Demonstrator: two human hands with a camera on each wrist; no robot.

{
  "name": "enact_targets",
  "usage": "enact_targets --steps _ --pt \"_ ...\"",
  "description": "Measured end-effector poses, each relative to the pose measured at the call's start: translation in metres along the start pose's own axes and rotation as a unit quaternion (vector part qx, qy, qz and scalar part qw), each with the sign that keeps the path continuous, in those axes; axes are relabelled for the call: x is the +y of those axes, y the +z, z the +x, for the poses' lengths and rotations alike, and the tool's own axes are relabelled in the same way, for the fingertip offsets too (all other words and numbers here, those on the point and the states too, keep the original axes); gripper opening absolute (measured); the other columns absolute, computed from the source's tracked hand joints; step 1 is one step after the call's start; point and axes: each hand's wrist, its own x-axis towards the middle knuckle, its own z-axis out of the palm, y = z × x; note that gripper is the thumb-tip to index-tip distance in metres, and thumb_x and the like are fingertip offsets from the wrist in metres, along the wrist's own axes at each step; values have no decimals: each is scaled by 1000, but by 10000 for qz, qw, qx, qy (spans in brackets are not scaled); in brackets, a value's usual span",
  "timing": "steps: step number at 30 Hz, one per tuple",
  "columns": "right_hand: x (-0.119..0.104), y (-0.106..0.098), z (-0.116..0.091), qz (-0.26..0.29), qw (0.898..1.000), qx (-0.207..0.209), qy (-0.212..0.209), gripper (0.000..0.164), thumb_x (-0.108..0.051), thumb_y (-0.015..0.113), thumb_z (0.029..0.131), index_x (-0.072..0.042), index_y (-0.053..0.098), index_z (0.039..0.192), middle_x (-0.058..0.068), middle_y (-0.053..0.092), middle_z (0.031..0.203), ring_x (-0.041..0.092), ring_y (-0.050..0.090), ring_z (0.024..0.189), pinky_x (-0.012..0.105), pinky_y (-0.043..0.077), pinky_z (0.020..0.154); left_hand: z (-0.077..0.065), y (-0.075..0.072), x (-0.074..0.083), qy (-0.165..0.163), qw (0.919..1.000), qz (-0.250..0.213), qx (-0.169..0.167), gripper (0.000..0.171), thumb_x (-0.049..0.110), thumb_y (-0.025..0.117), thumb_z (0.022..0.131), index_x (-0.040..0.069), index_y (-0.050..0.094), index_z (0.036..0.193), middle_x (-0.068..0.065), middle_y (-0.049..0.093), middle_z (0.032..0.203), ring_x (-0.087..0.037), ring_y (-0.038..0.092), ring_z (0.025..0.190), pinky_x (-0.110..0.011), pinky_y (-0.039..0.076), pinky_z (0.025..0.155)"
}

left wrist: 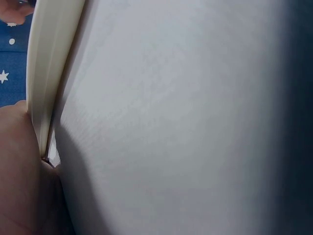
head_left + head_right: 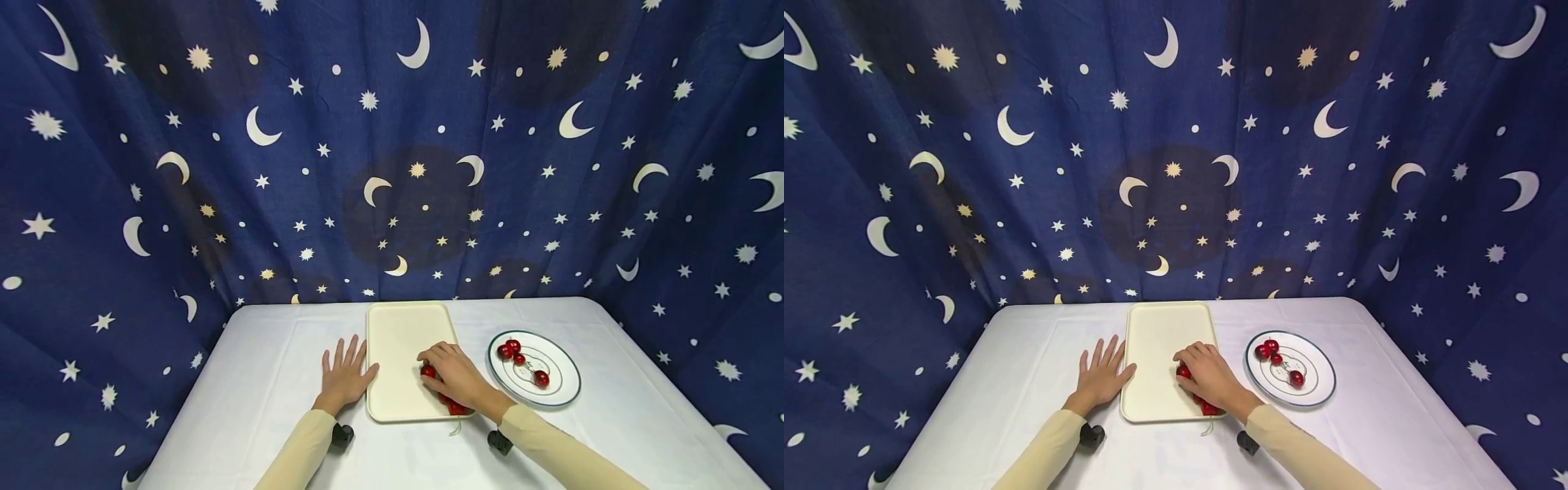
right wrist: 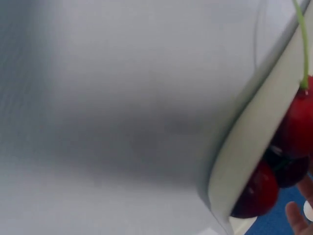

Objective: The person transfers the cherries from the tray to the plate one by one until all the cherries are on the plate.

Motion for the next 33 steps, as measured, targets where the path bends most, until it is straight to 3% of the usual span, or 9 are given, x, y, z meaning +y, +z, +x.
enact_targets --steps 7,18,33 --pt "8 -7 3 38 9980 612 -128 37 -23 84 87 -15 67 119 -1 71 111 18 63 109 40 52 98 0 2 0 7 10000 83 32 76 67 32 103 23 25 165 -1 13 176 -34 4 164 -64 0 129" --pt "26 -25 -7 5 9983 365 445 36 -25 79 92 -14 65 123 -1 72 116 18 71 109 48 51 99 1 4 0 -11 10000 47 -5 77 68 31 103 24 24 165 0 12 176 -34 2 164 -64 -1 129" --pt "61 -35 -27 -154 9947 681 761 35 -16 78 90 -7 66 121 8 73 115 27 70 110 51 52 95 -1 0 2 -44 9999 48 -109 76 66 33 103 24 21 166 0 10 177 -34 0 164 -64 -3 129"
